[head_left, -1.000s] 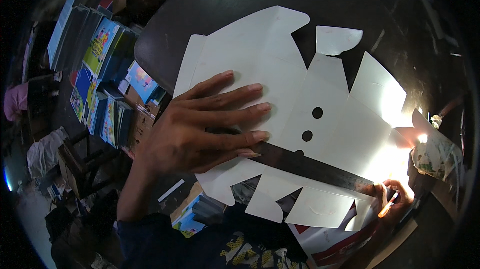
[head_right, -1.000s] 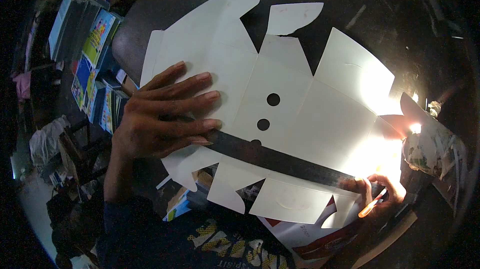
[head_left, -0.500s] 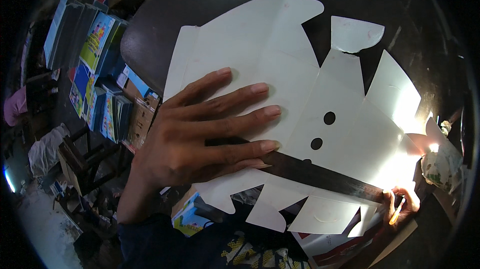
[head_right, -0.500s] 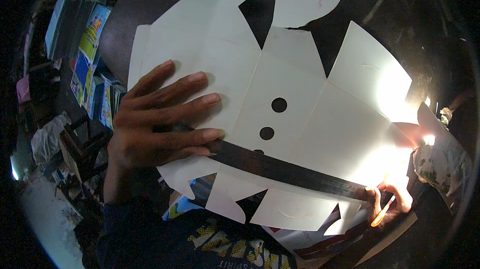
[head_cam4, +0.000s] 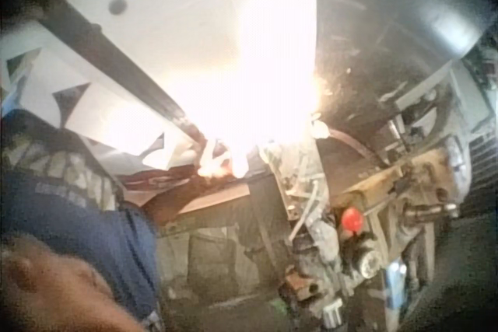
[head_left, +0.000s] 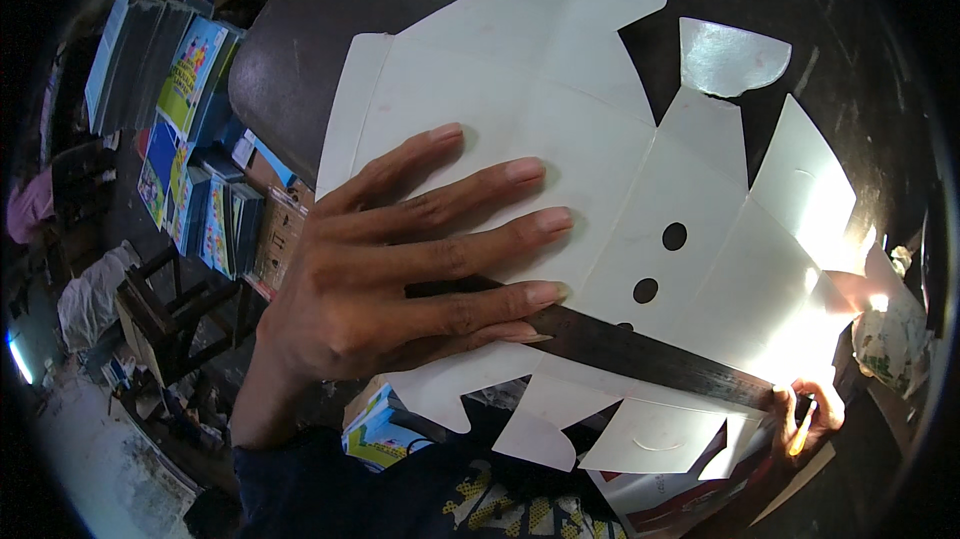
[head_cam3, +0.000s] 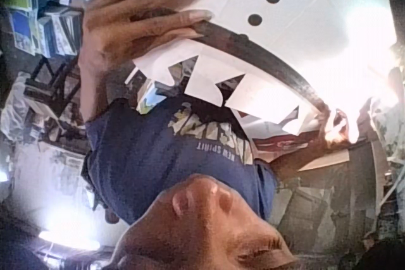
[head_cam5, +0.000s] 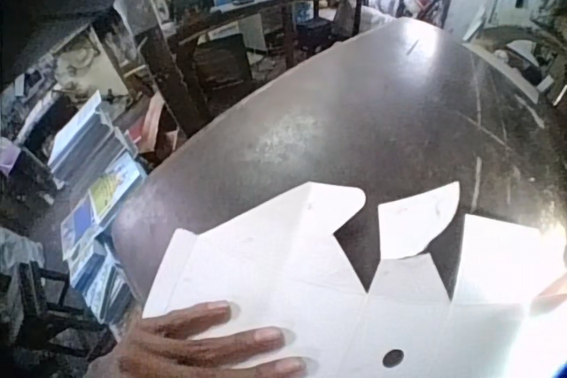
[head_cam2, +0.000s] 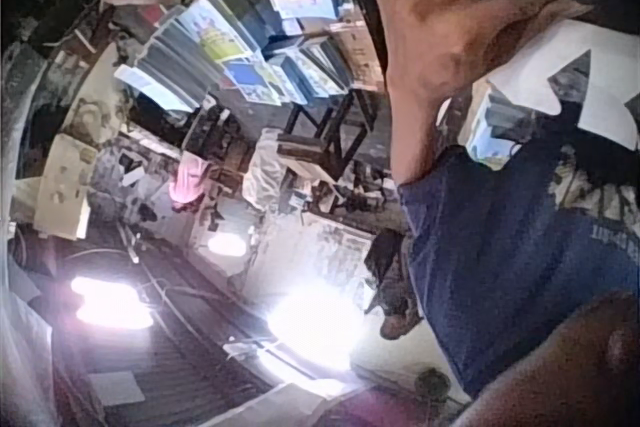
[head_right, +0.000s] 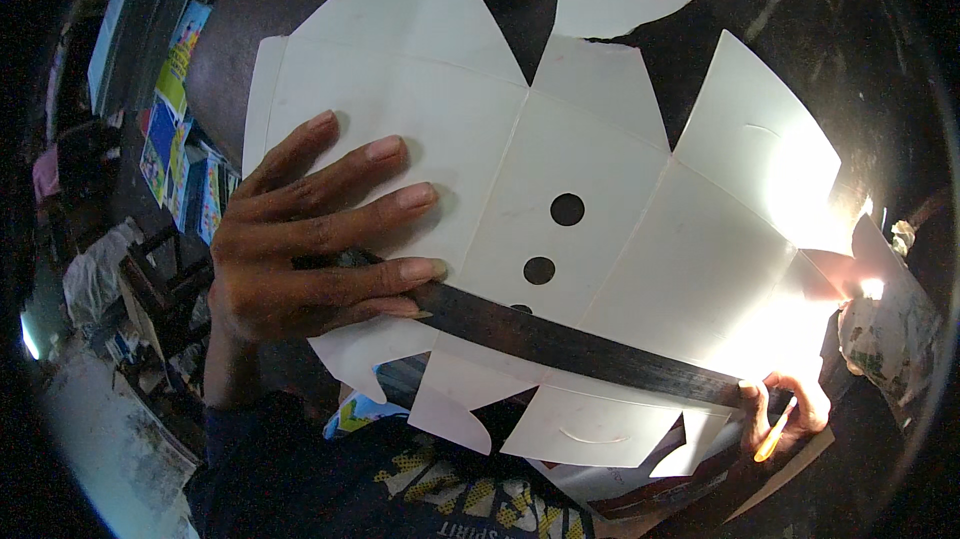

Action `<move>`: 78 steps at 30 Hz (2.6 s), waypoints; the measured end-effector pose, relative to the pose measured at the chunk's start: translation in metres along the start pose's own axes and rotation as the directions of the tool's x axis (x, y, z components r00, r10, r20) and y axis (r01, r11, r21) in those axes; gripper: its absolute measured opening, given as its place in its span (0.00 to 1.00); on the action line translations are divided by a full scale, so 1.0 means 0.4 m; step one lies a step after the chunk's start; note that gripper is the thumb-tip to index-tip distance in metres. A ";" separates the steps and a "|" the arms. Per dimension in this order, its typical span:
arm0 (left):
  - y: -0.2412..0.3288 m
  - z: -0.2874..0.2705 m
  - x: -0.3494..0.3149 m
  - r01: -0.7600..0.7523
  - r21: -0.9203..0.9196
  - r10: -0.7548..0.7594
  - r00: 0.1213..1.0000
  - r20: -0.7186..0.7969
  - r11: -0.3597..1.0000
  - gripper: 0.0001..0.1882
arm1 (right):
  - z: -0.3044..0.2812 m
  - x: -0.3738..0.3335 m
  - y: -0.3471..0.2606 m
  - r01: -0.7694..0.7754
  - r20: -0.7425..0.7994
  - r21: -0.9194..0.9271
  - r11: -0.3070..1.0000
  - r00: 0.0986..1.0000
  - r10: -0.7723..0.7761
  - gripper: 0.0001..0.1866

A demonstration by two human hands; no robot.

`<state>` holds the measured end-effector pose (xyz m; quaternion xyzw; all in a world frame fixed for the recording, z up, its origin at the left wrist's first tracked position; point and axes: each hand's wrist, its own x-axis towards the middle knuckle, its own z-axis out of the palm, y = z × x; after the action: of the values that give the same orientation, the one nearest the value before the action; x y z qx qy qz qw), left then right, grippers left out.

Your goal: The person uses a ruler and a pen-like tool to score or mark fold lines on flat red and white printed cardboard packaging sheets by hand.

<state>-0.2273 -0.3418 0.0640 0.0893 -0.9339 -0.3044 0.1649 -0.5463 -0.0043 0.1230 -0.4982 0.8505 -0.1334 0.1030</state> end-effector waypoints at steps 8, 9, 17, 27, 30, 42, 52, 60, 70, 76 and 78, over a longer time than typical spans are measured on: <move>-0.008 -0.003 0.000 -0.036 -0.026 0.036 0.999 0.003 0.999 0.20 | -0.005 -0.026 0.018 -0.113 -0.022 -0.046 0.993 0.993 0.112 0.11; -0.008 -0.003 0.000 -0.035 -0.024 0.035 0.999 0.004 0.999 0.20 | -0.004 -0.024 0.017 -0.112 -0.021 -0.044 0.993 0.994 0.111 0.11; -0.010 -0.004 -0.003 -0.047 -0.023 0.047 0.999 0.008 0.999 0.21 | -0.011 -0.004 -0.006 -0.100 0.025 -0.035 0.994 0.995 0.101 0.11; -0.004 -0.018 0.001 -0.043 -0.003 0.043 0.997 0.063 0.999 0.20 | -0.017 -0.013 -0.013 -0.064 -0.013 -0.203 0.977 0.998 0.063 0.11; -0.010 -0.012 0.008 -0.081 -0.016 0.081 0.994 0.073 0.997 0.19 | -0.009 -0.033 0.020 0.055 -0.117 -0.048 0.997 0.991 -0.060 0.11; 0.004 -0.024 -0.005 -0.039 0.088 0.029 0.993 0.114 0.995 0.20 | -0.002 0.007 -0.011 -0.055 0.038 0.053 0.997 0.998 0.054 0.11; 0.014 -0.020 0.006 -0.021 0.131 0.008 0.995 0.095 0.991 0.21 | -0.011 0.028 -0.039 -0.045 0.077 0.122 0.992 0.996 0.035 0.09; 0.021 -0.015 0.008 -0.009 0.177 -0.004 0.997 0.075 0.984 0.22 | 0.001 0.017 -0.035 -0.030 -0.017 0.018 0.999 0.999 0.030 0.12; 0.057 -0.018 0.020 0.096 0.326 -0.047 0.987 -0.154 0.940 0.09 | 0.007 0.012 -0.048 -0.185 -0.079 0.160 0.970 0.977 0.199 0.12; -0.033 0.020 -0.292 0.859 -0.062 -0.808 0.451 -0.379 0.508 0.20 | -0.019 0.019 -0.031 0.033 -0.170 0.212 0.977 0.985 0.004 0.14; -0.114 0.094 -0.349 0.776 -0.318 -0.838 0.482 -0.257 0.544 0.22 | -0.042 -0.011 -0.009 -0.023 -0.155 0.250 0.968 0.986 0.063 0.15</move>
<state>-0.1079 -0.3207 -0.0272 0.5620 -0.7024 -0.3953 0.1859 -0.5465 0.0001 0.1400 -0.4503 0.8434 -0.2762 0.0979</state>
